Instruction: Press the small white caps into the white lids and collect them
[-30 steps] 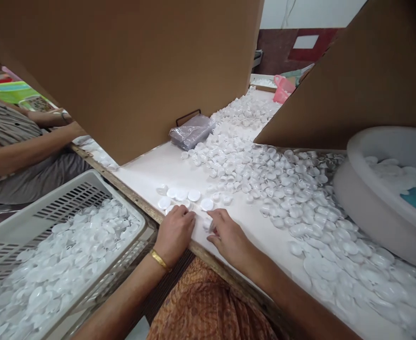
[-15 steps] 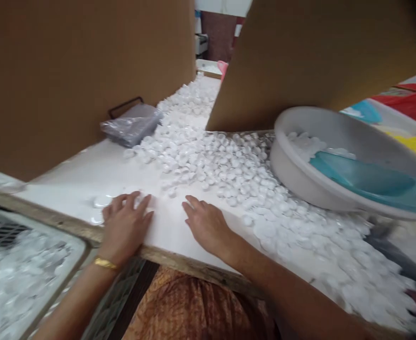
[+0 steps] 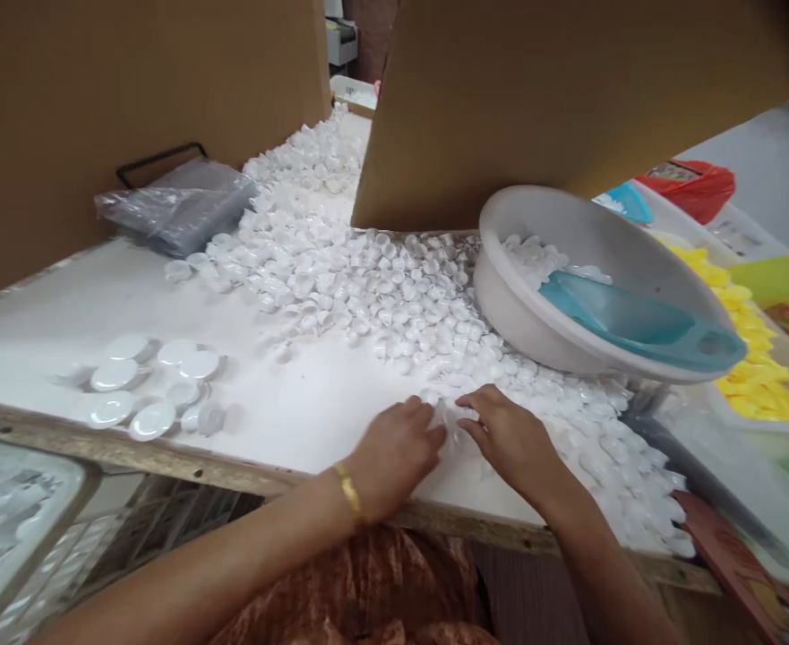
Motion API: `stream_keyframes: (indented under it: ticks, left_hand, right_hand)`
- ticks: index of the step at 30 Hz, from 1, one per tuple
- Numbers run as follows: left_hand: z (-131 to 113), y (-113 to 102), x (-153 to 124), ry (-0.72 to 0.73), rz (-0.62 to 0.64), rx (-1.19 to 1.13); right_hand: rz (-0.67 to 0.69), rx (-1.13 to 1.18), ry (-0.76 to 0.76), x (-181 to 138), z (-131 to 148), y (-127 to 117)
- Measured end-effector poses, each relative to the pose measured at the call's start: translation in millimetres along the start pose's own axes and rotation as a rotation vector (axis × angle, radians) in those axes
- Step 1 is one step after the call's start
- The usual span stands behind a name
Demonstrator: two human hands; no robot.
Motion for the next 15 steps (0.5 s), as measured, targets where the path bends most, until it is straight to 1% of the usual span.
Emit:
stream_keyframes:
  ticks: [3, 5, 7, 9, 11, 15]
  left_hand:
    - [-19.5, 14.9, 10.0, 0.069, 0.053, 0.077]
    - [-24.0, 18.8, 8.4, 0.047, 0.096, 0.120]
    - [-21.7, 16.3, 1.2, -0.006, 0.108, 0.153]
    - [-11.9, 8.7, -8.9, -0.059, 0.097, 0.174]
    - [4.6, -1.5, -19.7, -0.123, 0.090, 0.189]
    - [43.3, -20.4, -38.0, -0.359, 0.089, 0.249]
  right_hand:
    - [-0.109, 0.052, 0.019, 5.8, 7.1, 5.9]
    - [-0.148, 0.134, -0.001, 13.4, 9.9, 7.5]
    - [-0.131, 0.229, -0.077, 19.6, 14.5, 11.1]
    - [-0.091, 0.301, -0.151, 22.3, 21.2, 17.9]
    - [-0.045, 0.349, -0.201, 22.1, 29.8, 27.8]
    - [0.031, 0.387, -0.285, 21.9, 49.8, 49.0]
Point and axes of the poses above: each hand's wrist, its own x-axis towards the middle knuckle, its own y-axis out of the palm, z = x × y, the point moved 2 cm from there along x, towards the middle knuckle, and after that the axes turned 8 degrees about -y, right-handed, at the moved point
